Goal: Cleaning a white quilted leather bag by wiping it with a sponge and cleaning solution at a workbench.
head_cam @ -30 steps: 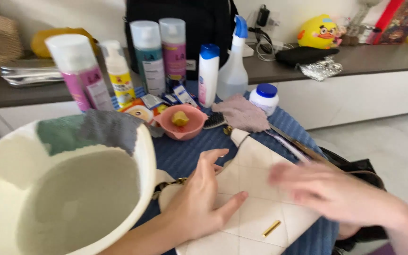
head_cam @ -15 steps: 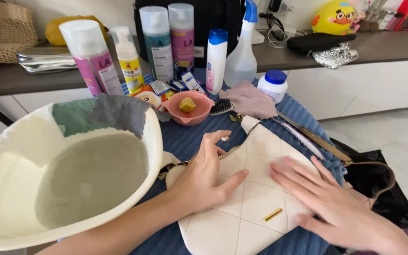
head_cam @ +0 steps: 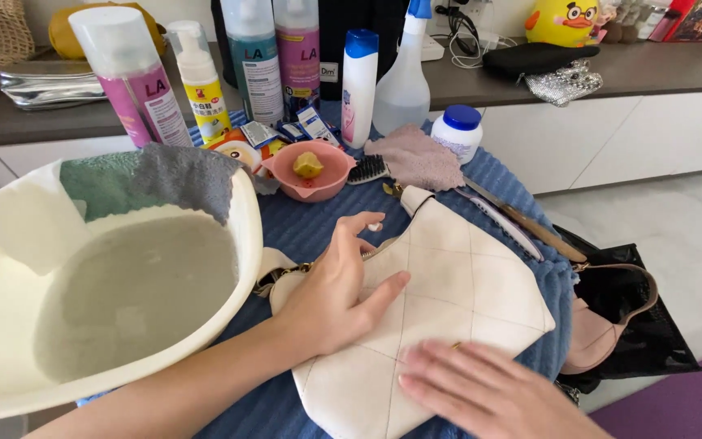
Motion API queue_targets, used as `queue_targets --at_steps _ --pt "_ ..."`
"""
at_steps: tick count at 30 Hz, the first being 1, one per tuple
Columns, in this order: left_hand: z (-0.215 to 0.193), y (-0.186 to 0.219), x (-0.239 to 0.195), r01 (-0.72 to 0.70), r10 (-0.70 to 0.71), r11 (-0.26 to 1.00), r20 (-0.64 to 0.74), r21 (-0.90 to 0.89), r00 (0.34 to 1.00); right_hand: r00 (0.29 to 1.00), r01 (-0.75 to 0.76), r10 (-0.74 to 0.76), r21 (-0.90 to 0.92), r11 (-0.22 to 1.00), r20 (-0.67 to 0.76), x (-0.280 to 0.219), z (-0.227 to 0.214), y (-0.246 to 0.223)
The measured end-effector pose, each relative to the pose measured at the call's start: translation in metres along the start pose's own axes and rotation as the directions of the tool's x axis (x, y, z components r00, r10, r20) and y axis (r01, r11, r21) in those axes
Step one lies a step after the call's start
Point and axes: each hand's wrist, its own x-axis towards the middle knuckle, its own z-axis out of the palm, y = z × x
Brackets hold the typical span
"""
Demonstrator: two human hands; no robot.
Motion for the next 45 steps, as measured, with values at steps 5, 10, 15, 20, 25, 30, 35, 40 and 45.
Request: queue_targets --at_steps 5,10,15,20,25,30,35,40,45 --pt "0.001 -0.002 0.001 -0.018 0.018 1.0 -0.01 0.01 1.0 0.982 -0.166 0.171 -0.056 0.984 0.083 -0.005 -0.013 0.013" --pt "0.0 0.001 0.001 0.018 -0.018 0.999 0.001 0.027 1.0 0.95 -0.31 0.309 0.052 0.949 0.033 0.008 -0.017 -0.011" --pt "0.001 -0.002 0.0 -0.047 0.048 0.998 -0.029 0.038 0.998 0.935 -0.335 0.346 -0.13 0.933 0.075 0.038 -0.02 -0.022" --pt "0.002 -0.005 0.0 -0.087 0.089 0.996 -0.059 0.035 0.994 0.992 -0.035 0.036 -0.011 0.999 0.12 0.054 -0.037 -0.006" --pt "-0.001 -0.001 0.0 -0.024 0.024 1.0 -0.028 0.015 0.999 0.967 0.219 -0.173 0.263 0.94 -0.187 0.051 -0.053 0.022" --pt "-0.001 -0.004 0.001 -0.076 0.075 0.997 -0.041 -0.003 0.996 0.968 -0.214 0.188 0.165 0.963 0.164 0.036 -0.014 0.003" --pt "0.003 -0.006 0.0 -0.154 0.155 0.988 -0.091 0.009 0.984 0.998 0.067 -0.063 0.267 0.961 -0.023 0.044 -0.019 -0.008" --pt "0.001 -0.007 0.0 -0.114 0.114 0.993 -0.059 -0.002 0.992 0.982 -0.161 0.042 0.689 0.706 0.186 0.026 -0.014 0.033" --pt "0.002 -0.006 0.0 -0.151 0.151 0.989 -0.08 0.006 0.985 0.936 -0.311 0.206 0.391 0.866 0.287 0.024 0.007 0.006"
